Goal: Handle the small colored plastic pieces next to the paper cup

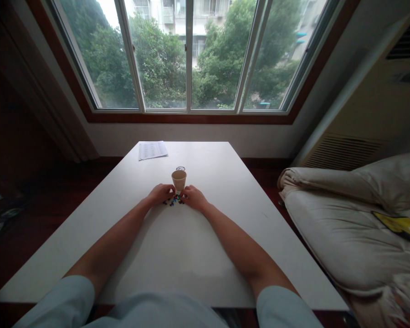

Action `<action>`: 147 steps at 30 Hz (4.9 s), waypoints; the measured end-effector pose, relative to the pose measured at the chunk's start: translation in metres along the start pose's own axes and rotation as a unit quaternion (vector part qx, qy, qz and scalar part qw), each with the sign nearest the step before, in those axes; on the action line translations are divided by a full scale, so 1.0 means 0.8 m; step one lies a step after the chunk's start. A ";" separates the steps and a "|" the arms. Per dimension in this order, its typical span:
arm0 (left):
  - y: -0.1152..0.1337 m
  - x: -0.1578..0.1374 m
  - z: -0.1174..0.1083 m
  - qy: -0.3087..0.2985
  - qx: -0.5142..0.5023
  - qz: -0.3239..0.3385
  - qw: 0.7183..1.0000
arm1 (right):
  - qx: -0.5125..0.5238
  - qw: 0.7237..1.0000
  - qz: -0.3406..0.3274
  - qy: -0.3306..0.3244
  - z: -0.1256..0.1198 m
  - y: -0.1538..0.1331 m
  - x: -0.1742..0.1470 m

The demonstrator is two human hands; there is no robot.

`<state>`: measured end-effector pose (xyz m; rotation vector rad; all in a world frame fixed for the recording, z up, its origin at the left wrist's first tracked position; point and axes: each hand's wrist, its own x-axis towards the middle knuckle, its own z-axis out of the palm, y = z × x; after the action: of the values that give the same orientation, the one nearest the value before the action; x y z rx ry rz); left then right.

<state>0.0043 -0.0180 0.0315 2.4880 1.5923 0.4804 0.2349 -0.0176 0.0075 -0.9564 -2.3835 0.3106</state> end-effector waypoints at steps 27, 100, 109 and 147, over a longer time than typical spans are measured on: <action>-0.010 0.001 -0.007 -0.017 -0.002 0.019 1.000 | 0.151 0.967 0.103 0.175 -0.006 -0.006 0.003; 0.028 0.008 -0.001 0.274 -0.089 0.032 0.957 | 0.154 0.958 0.118 0.213 -0.017 -0.010 0.007; 0.028 0.012 0.015 0.251 -0.119 0.009 0.960 | 0.224 0.935 0.155 0.228 -0.020 -0.019 0.024; 0.017 0.002 0.001 0.139 -0.060 0.001 0.988 | 0.262 0.932 0.206 0.146 -0.024 0.025 0.022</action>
<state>0.0170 -0.0224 0.0347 2.4164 1.5971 0.9305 0.2469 0.0093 0.0222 -1.1317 -1.6845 0.8503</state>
